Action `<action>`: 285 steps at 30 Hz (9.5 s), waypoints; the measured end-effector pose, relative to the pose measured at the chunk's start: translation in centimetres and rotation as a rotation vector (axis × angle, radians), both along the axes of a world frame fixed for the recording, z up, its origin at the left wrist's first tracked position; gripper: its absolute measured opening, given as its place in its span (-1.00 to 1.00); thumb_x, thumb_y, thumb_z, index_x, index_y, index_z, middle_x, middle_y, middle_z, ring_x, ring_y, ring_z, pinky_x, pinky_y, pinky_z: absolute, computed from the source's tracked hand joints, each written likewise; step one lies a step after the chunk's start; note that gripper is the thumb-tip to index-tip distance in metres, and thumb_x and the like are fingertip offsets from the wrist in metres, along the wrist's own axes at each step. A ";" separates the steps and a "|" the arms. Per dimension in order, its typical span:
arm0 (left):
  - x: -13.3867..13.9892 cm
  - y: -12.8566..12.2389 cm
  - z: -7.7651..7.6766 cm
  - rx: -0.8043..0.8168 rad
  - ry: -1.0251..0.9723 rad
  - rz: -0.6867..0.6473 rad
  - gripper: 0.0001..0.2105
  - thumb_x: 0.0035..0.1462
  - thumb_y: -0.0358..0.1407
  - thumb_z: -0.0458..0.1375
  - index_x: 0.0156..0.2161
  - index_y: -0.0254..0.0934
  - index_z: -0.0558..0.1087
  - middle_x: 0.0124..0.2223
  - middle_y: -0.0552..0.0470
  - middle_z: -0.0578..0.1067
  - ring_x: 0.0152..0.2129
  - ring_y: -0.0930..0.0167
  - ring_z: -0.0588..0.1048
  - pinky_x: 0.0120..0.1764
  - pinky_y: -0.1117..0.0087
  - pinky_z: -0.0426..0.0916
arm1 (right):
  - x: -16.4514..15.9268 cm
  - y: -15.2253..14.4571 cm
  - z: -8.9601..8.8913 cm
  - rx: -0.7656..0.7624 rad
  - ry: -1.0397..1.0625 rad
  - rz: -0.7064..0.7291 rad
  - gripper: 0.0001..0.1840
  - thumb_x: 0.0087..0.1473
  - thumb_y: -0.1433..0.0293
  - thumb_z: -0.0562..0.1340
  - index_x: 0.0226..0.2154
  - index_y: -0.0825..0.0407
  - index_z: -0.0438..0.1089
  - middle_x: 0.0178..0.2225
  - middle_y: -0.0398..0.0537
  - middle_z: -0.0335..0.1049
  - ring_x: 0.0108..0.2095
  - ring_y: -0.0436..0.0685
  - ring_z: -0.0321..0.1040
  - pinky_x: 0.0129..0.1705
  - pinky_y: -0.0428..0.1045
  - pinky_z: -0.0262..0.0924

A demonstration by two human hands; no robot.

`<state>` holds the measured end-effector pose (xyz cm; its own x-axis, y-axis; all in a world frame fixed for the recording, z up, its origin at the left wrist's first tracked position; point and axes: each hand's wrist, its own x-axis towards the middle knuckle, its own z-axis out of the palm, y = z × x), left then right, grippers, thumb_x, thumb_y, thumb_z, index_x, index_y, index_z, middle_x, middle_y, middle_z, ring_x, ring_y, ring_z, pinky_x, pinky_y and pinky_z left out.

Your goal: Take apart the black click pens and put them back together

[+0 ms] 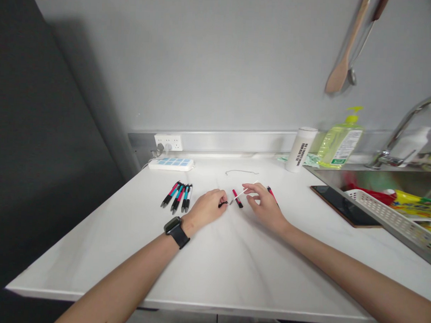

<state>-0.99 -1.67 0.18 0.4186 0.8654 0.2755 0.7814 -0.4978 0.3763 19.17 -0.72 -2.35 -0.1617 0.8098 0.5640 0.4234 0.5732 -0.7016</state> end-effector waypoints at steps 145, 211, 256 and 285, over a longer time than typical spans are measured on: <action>-0.5 -0.6 0.9 0.029 0.295 -0.214 -0.78 0.20 -0.37 -0.03 -0.17 -0.26 0.45 -0.25 -0.02 0.35 -0.26 0.38 0.38 -0.14 0.37 0.29 | 0.5 -0.8 0.6 0.177 -0.580 0.344 -0.66 0.03 0.63 0.08 -0.27 0.00 0.47 -0.21 -0.01 0.42 -0.14 0.10 0.36 -0.02 0.06 0.25; -1.1 -0.3 0.6 0.105 0.341 -0.193 -0.73 0.20 -0.24 0.00 -0.06 -0.32 0.35 -0.11 -0.11 0.38 -0.16 0.29 0.40 -0.06 0.27 0.30 | 0.6 -0.3 0.0 0.190 -0.608 0.167 -0.71 0.10 0.50 0.09 -0.16 0.09 0.44 -0.19 0.10 0.42 -0.14 0.19 0.35 -0.04 0.13 0.24; 0.2 -1.3 1.8 0.129 0.071 -0.128 -0.81 0.17 -0.30 0.03 -0.10 -0.23 0.31 -0.36 0.07 0.49 -0.40 0.39 0.46 -0.27 0.40 0.32 | -0.7 -0.8 0.5 -0.213 -0.178 0.231 -0.76 0.14 0.25 0.11 -0.26 0.04 0.38 -0.32 -0.06 0.41 -0.33 0.05 0.32 -0.23 0.00 0.24; -0.9 0.1 0.6 0.076 0.219 -0.286 -0.84 0.22 -0.41 -0.02 -0.25 -0.25 0.41 -0.20 0.00 0.38 -0.23 0.41 0.39 -0.15 0.39 0.29 | -0.7 -0.4 0.3 -0.336 0.017 0.113 -0.78 0.11 0.22 0.07 -0.45 0.00 0.18 -0.57 -0.25 0.26 -0.52 -0.02 0.20 -0.42 -0.08 0.10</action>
